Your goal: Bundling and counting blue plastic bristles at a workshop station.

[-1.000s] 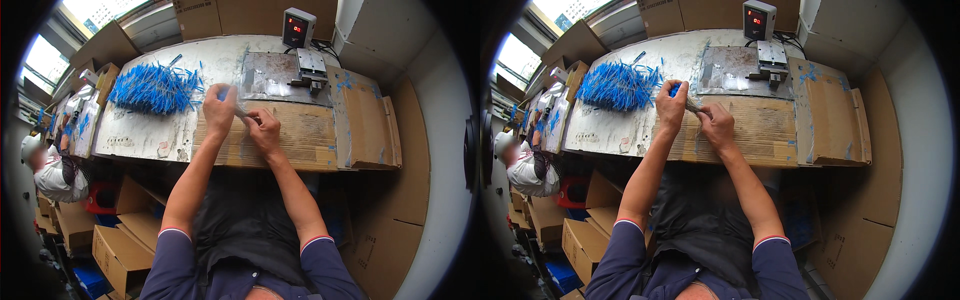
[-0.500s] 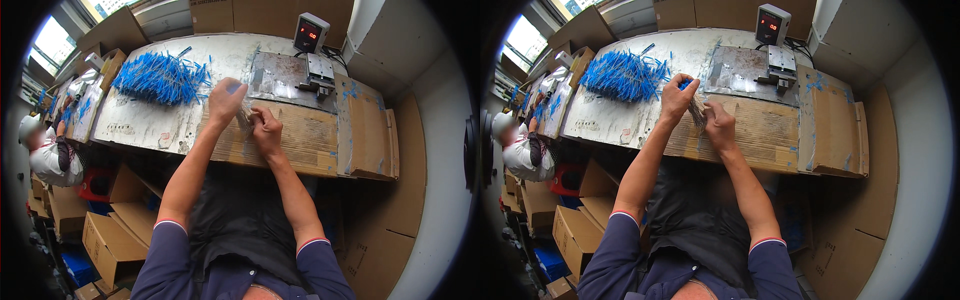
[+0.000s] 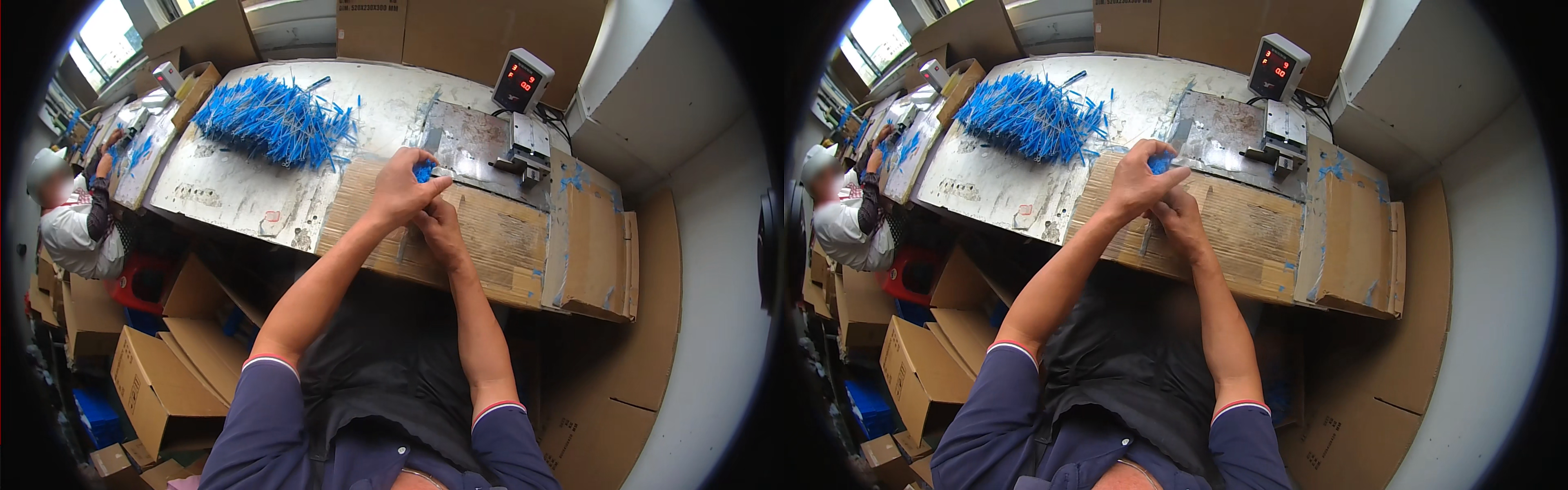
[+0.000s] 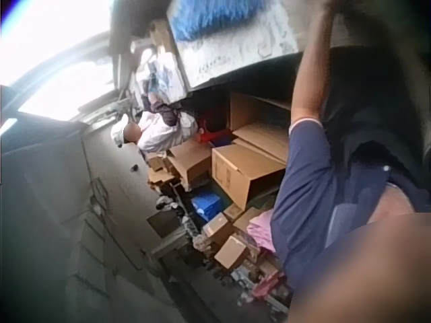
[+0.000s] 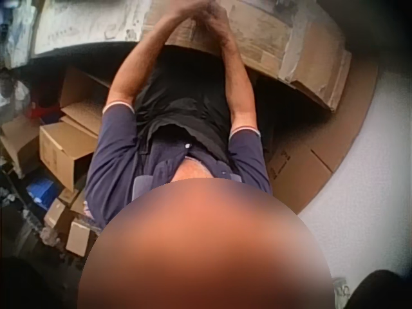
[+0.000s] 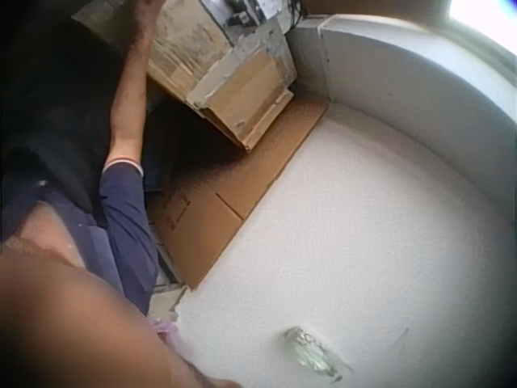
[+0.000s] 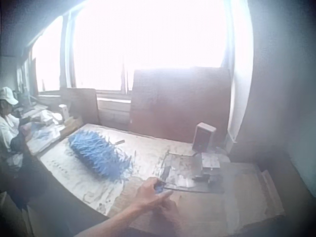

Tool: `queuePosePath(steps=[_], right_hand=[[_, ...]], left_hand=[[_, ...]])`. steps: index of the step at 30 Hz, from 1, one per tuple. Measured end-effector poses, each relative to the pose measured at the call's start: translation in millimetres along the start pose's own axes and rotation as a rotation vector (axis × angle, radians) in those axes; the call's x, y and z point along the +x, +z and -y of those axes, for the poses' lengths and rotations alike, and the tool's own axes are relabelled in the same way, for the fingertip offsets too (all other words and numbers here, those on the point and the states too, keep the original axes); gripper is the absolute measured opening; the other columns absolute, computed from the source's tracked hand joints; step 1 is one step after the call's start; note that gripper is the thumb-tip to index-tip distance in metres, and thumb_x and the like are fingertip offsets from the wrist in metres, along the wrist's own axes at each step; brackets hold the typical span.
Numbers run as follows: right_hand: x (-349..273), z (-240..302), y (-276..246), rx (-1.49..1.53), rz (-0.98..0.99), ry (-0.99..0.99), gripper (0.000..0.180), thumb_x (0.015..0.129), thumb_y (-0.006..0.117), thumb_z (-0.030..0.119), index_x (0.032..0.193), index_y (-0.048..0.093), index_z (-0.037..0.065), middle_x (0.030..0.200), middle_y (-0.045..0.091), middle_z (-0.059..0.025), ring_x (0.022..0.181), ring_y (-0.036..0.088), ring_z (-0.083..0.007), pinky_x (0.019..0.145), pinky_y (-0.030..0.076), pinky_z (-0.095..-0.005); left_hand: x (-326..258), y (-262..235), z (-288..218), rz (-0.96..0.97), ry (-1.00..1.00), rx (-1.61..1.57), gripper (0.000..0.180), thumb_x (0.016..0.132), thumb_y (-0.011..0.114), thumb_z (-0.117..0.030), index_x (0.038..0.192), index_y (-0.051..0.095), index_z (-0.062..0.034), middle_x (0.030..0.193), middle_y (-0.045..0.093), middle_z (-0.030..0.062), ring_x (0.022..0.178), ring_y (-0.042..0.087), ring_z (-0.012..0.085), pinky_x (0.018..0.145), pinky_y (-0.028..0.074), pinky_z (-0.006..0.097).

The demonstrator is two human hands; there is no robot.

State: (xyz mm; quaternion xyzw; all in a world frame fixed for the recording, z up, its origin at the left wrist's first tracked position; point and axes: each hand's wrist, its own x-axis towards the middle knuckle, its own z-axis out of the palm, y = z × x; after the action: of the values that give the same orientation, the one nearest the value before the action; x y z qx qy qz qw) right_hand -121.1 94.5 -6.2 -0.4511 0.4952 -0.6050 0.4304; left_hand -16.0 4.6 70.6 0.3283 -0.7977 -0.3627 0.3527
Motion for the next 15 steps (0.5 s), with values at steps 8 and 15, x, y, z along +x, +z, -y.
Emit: queuePosePath(steps=[8,15], right_hand=[[-2,5,-4,0.217,0.165,-0.069,0.019,0.103,0.064,0.016,0.112,0.068,0.0,0.095,0.07,-0.0046,0.087,0.066,-0.0147,0.083,0.054,-0.0306],[-3,7,6,0.24,0.156,0.055,0.019,0.1,0.067,0.015,0.113,0.069,0.001,0.096,0.07,-0.0037,0.089,0.066,-0.0141,0.082,0.054,-0.0305]], left_hand=[[-4,-38,7,0.422,-0.223,-0.769,0.095,0.074,0.09,-0.015,0.154,0.041,-0.0052,0.138,0.063,0.0198,0.115,0.066,0.0244,0.093,0.058,0.036],[-14,-26,13,0.346,-0.19,-0.68,0.067,0.08,0.088,-0.014,0.14,0.061,-0.0105,0.119,0.072,0.0079,0.104,0.068,0.015,0.093,0.057,0.031]])
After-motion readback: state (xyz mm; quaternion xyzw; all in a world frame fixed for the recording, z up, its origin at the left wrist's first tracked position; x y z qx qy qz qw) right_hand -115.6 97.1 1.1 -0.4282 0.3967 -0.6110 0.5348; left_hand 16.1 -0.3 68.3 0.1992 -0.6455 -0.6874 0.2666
